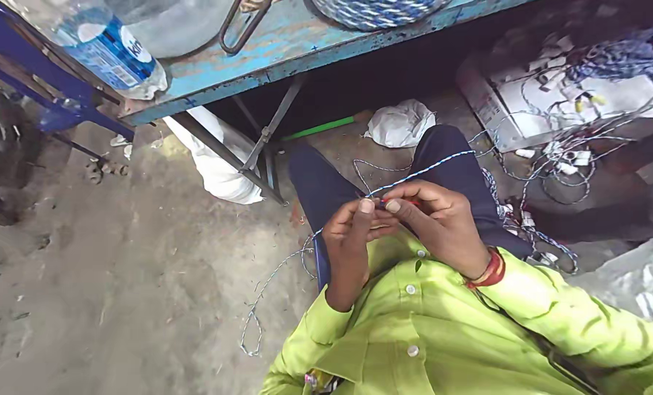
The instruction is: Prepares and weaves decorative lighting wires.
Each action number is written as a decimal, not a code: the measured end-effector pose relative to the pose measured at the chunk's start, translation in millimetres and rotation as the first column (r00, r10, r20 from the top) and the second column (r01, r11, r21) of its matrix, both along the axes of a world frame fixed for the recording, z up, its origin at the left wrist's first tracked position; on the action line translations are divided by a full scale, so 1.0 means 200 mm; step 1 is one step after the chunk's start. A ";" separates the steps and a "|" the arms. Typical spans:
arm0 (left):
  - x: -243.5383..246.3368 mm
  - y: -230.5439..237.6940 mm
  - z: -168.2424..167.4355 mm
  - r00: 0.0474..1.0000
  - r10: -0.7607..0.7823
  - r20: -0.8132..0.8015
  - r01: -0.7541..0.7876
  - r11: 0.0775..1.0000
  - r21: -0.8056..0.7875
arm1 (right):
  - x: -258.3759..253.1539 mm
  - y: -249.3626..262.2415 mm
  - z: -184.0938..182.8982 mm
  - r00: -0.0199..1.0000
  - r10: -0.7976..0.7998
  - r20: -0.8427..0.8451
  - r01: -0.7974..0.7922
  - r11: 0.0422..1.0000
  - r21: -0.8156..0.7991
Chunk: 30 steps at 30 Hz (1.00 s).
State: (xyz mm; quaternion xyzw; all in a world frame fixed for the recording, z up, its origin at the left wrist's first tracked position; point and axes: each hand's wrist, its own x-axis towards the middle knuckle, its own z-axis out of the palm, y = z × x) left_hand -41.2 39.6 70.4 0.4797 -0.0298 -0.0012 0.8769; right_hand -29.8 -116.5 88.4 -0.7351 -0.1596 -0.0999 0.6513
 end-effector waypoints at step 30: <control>0.02 0.04 -0.04 0.989 0.085 -0.117 -0.104 0.981 -0.163 | 0.00 0.01 -0.03 0.966 -0.061 0.253 0.115 0.971 -0.208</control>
